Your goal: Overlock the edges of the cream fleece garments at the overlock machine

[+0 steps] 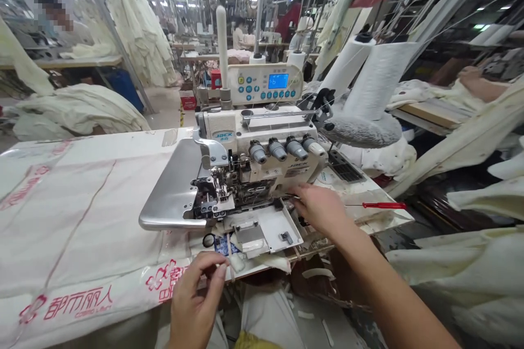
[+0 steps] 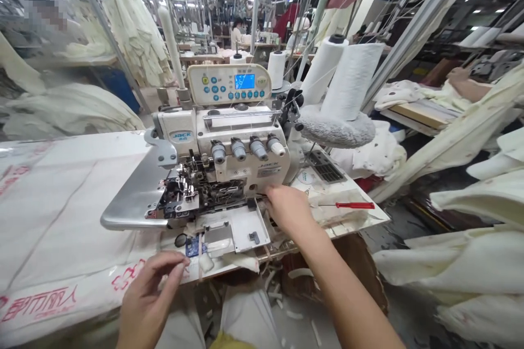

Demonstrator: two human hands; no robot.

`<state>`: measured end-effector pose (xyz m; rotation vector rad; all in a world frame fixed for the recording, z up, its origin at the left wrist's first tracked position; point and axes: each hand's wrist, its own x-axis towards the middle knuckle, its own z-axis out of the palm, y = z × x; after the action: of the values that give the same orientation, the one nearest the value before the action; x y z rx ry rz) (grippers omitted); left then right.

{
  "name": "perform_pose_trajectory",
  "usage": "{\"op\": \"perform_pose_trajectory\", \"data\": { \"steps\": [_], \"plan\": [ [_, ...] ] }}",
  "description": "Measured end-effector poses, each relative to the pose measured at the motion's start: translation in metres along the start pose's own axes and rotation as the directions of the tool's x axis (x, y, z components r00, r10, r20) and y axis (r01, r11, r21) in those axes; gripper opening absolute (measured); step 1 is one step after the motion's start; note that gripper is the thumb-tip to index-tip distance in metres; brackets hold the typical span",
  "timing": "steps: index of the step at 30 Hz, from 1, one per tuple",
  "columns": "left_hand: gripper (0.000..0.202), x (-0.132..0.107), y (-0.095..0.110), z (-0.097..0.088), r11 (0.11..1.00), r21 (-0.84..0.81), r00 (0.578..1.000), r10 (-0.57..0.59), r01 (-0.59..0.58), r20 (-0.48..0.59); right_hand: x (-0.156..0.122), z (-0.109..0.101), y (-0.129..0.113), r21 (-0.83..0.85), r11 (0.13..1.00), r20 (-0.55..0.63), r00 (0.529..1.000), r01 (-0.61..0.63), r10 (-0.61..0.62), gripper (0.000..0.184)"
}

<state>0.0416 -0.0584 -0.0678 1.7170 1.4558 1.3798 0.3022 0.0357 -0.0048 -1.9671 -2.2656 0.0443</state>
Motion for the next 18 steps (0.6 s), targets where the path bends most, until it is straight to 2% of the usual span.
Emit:
{"op": "perform_pose_trajectory", "data": {
  "steps": [3,5,7,10,12,14,15,16,18],
  "plan": [
    [0.010,0.014,0.023,0.007,0.986,-0.105,0.983,0.141,-0.129,0.118,0.013,-0.001,-0.004,-0.030,0.999,0.008,1.000,-0.013,0.013,0.010],
    [0.013,0.028,0.040,0.013,0.972,-0.194,0.966,0.168,-0.129,0.197,0.008,-0.010,-0.006,-0.032,0.999,-0.011,1.000,-0.016,0.016,0.014],
    [0.014,0.044,0.058,0.019,0.952,-0.296,0.957,0.153,-0.076,0.248,-0.007,-0.026,-0.010,0.025,1.000,-0.062,0.998,0.001,0.001,0.016],
    [0.025,0.064,0.084,0.029,0.887,-0.459,0.951,0.096,0.053,0.295,-0.040,-0.051,-0.023,0.288,0.950,-0.213,0.975,0.120,-0.058,0.017],
    [0.036,0.069,0.097,0.034,0.810,-0.565,0.908,0.106,0.158,0.406,-0.059,-0.061,-0.036,0.433,0.876,-0.306,0.949,0.212,-0.078,0.017],
    [0.042,0.068,0.104,0.038,0.741,-0.619,0.835,0.151,0.258,0.529,-0.070,-0.066,-0.050,0.499,0.830,-0.361,0.931,0.248,-0.060,0.018],
    [0.041,0.065,0.104,0.038,0.720,-0.626,0.815,0.150,0.298,0.560,-0.073,-0.066,-0.056,0.534,0.808,-0.375,0.926,0.250,-0.038,0.019],
    [0.039,0.061,0.102,0.038,0.714,-0.621,0.813,0.126,0.324,0.569,-0.075,-0.065,-0.061,0.572,0.783,-0.379,0.925,0.245,-0.013,0.019],
    [0.032,0.053,0.094,0.035,0.735,-0.590,0.848,0.040,0.333,0.529,-0.074,-0.058,-0.069,0.650,0.727,-0.345,0.938,0.222,0.022,0.019]
  ]
}}
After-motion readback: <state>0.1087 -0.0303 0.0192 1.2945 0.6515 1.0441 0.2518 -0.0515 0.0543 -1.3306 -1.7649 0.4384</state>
